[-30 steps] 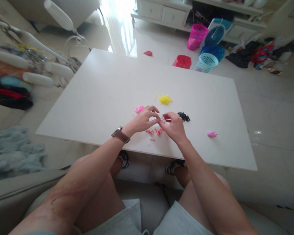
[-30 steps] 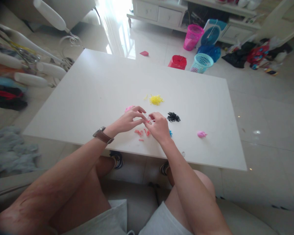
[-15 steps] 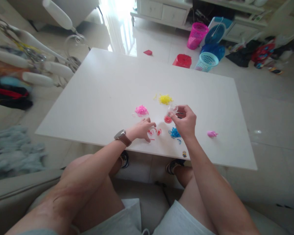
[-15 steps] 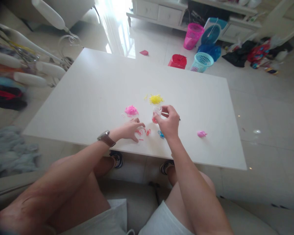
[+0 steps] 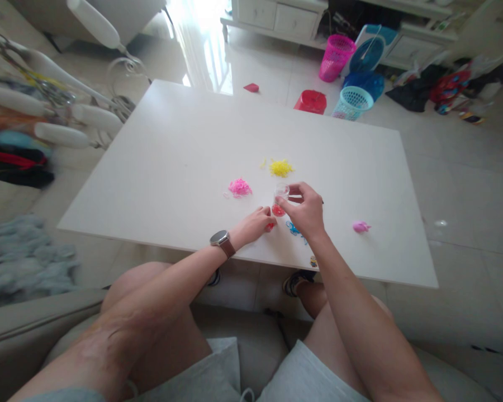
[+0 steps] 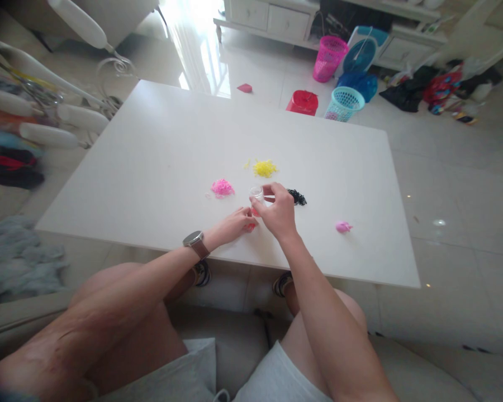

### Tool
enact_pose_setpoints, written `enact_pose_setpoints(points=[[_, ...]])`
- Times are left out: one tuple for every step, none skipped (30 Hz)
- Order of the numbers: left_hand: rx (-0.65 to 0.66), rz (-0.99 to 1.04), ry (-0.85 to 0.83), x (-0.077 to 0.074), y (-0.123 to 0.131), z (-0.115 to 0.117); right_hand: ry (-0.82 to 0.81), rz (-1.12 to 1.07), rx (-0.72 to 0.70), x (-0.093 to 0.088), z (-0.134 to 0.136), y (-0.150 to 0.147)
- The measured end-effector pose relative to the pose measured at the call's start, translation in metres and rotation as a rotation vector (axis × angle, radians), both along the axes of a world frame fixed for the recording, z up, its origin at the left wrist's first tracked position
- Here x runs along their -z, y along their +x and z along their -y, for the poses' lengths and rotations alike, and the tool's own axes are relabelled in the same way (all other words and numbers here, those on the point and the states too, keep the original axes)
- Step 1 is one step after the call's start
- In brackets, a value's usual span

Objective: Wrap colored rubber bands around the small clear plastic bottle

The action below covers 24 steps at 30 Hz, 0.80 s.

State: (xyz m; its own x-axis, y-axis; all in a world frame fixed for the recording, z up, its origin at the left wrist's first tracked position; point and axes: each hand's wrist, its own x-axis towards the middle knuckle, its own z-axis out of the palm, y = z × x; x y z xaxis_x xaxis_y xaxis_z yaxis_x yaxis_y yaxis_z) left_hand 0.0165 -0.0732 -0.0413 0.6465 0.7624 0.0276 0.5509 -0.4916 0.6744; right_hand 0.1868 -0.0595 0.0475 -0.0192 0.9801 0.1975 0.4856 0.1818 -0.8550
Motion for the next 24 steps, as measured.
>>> enact_pose_setpoints(points=[[-0.007,0.01,0.005,0.001,0.001,-0.001,-0.005,0.005,-0.001,0.0,0.0,0.0],[-0.008,0.016,0.01,0.003,0.002,-0.002,-0.008,0.009,-0.002,-0.001,0.001,0.0],[-0.006,0.016,0.013,0.004,0.002,-0.003,-0.009,0.013,-0.003,-0.001,0.001,0.001],[-0.008,0.013,0.01,0.005,0.001,-0.004,-0.008,0.017,-0.003,-0.001,0.001,0.001],[-0.011,0.008,0.007,0.006,0.0,-0.005,-0.007,0.021,-0.003,-0.001,0.001,0.001],[-0.015,0.0,0.003,0.006,-0.001,-0.005,-0.005,0.025,-0.001,-0.001,0.001,0.002],[-0.022,-0.01,-0.003,0.006,-0.001,-0.006,-0.002,0.028,0.003,0.0,0.001,0.002],[-0.028,-0.019,-0.011,0.006,-0.002,-0.007,-0.002,0.03,0.007,0.0,0.001,0.003],[-0.035,-0.024,-0.021,0.005,-0.003,-0.008,-0.001,0.031,0.011,0.0,0.001,0.004],[-0.042,-0.026,-0.033,0.004,-0.004,-0.009,-0.001,0.031,0.014,0.001,0.0,0.004],[-0.054,-0.027,-0.049,0.002,-0.005,-0.01,-0.001,0.03,0.016,0.001,0.0,0.005],[-0.073,-0.026,-0.071,0.0,-0.007,-0.013,-0.004,0.028,0.018,0.002,0.0,0.005],[-0.099,-0.015,-0.102,-0.003,-0.009,-0.016,-0.007,0.025,0.02,0.002,-0.001,0.006],[-0.138,0.008,-0.139,-0.006,-0.012,-0.02,-0.01,0.023,0.022,0.003,-0.001,0.007],[-0.188,0.046,-0.178,-0.01,-0.015,-0.024,-0.013,0.023,0.023,0.003,-0.001,0.007],[-0.242,0.099,-0.217,-0.015,-0.019,-0.029,-0.016,0.027,0.022,0.004,-0.002,0.008],[-0.298,0.168,-0.253,-0.02,-0.023,-0.034,-0.019,0.034,0.019,0.004,-0.002,0.008],[-0.348,0.25,-0.285,-0.025,-0.027,-0.039,-0.025,0.044,0.012,0.005,-0.002,0.008],[-0.389,0.343,-0.314,-0.031,-0.03,-0.043,-0.032,0.054,0.003,0.005,-0.002,0.007],[-0.42,0.439,-0.34,-0.036,-0.032,-0.046,-0.039,0.065,-0.009,0.005,-0.002,0.007],[-0.443,0.535,-0.36,-0.041,-0.034,-0.048,-0.046,0.075,-0.022,0.006,-0.002,0.006],[-0.46,0.622,-0.374,-0.046,-0.034,-0.049,-0.051,0.084,-0.037,0.006,-0.002,0.004],[-0.469,0.691,-0.381,-0.05,-0.033,-0.05,-0.052,0.092,-0.05,0.007,-0.001,0.003],[-0.471,0.738,-0.379,-0.054,-0.032,-0.05,-0.05,0.1,-0.062,0.007,-0.001,0.002]])
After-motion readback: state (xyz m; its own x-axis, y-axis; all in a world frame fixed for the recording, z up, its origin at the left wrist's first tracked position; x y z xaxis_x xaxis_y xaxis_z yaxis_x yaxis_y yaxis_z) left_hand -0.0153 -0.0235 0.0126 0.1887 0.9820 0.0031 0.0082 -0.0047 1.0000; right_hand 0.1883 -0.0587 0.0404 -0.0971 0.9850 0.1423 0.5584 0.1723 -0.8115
